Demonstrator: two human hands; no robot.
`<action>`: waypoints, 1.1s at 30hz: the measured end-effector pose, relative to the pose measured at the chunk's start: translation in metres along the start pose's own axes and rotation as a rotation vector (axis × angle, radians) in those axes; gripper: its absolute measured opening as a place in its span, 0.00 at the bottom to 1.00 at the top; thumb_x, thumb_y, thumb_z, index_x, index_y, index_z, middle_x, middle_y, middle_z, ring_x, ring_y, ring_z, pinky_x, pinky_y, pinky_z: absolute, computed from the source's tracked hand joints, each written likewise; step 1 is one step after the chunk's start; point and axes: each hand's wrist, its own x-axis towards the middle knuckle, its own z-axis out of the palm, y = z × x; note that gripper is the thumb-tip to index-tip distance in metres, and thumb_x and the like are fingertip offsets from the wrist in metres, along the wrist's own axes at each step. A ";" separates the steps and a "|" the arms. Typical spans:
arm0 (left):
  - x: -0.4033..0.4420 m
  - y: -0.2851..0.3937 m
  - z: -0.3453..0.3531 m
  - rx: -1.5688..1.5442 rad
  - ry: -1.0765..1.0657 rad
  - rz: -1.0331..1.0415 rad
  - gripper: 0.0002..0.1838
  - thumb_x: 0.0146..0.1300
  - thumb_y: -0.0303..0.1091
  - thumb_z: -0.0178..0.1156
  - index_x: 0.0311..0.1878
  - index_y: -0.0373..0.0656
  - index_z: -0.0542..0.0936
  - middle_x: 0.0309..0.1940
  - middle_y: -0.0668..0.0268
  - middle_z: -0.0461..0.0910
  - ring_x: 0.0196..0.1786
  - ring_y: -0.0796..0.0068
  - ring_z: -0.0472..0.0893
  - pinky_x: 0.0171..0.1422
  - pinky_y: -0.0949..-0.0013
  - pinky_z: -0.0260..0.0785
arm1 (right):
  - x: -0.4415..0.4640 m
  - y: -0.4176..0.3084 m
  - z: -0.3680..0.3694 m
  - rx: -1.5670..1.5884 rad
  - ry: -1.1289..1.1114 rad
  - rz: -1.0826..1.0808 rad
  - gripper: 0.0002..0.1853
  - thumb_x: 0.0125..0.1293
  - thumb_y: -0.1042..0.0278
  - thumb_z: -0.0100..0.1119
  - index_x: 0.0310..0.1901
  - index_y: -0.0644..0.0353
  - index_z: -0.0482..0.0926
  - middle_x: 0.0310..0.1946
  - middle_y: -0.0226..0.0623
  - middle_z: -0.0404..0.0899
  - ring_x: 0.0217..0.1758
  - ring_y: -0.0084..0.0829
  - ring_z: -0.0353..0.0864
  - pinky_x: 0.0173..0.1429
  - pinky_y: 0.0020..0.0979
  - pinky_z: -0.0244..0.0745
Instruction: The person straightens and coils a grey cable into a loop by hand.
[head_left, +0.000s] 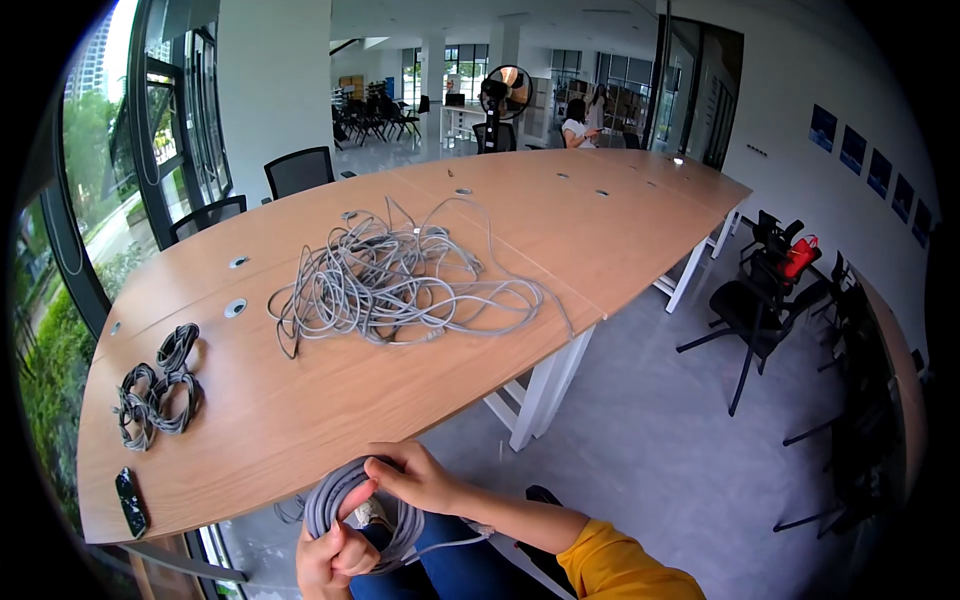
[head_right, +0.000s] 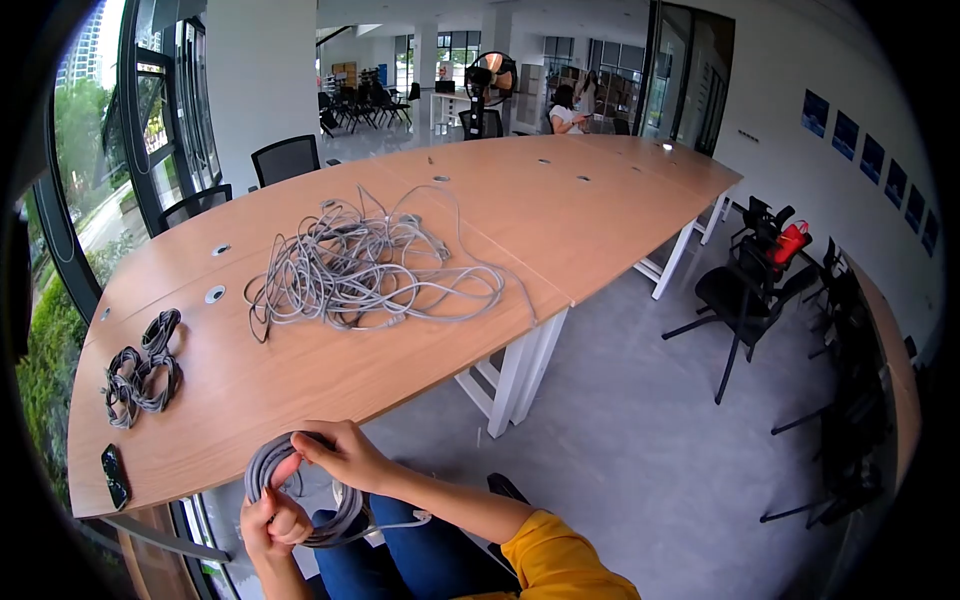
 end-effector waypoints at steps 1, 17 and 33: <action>0.000 -0.002 -0.005 0.084 -0.062 0.024 0.27 0.63 0.37 0.39 0.60 0.31 0.47 0.05 0.78 0.46 0.06 0.87 0.46 0.10 0.78 0.38 | 0.000 0.000 0.002 0.022 0.017 -0.012 0.14 0.60 0.60 0.48 0.25 0.62 0.69 0.14 0.23 0.59 0.19 0.13 0.55 0.21 0.19 0.51; -0.016 0.007 0.001 -0.007 -0.128 0.454 0.31 0.64 0.43 0.35 0.63 0.47 0.33 0.05 0.78 0.48 0.05 0.87 0.47 0.09 0.80 0.41 | -0.026 0.038 -0.015 0.076 -0.264 0.322 0.17 0.65 0.57 0.36 0.36 0.64 0.67 0.21 0.30 0.69 0.23 0.19 0.71 0.32 0.21 0.66; -0.036 0.027 0.004 -0.359 -0.212 0.537 0.29 0.65 0.44 0.33 0.62 0.60 0.30 0.07 0.74 0.49 0.07 0.88 0.48 0.11 0.83 0.44 | -0.027 0.027 -0.075 -0.176 0.056 0.451 0.10 0.60 0.68 0.46 0.27 0.65 0.71 0.15 0.23 0.65 0.20 0.14 0.61 0.27 0.16 0.59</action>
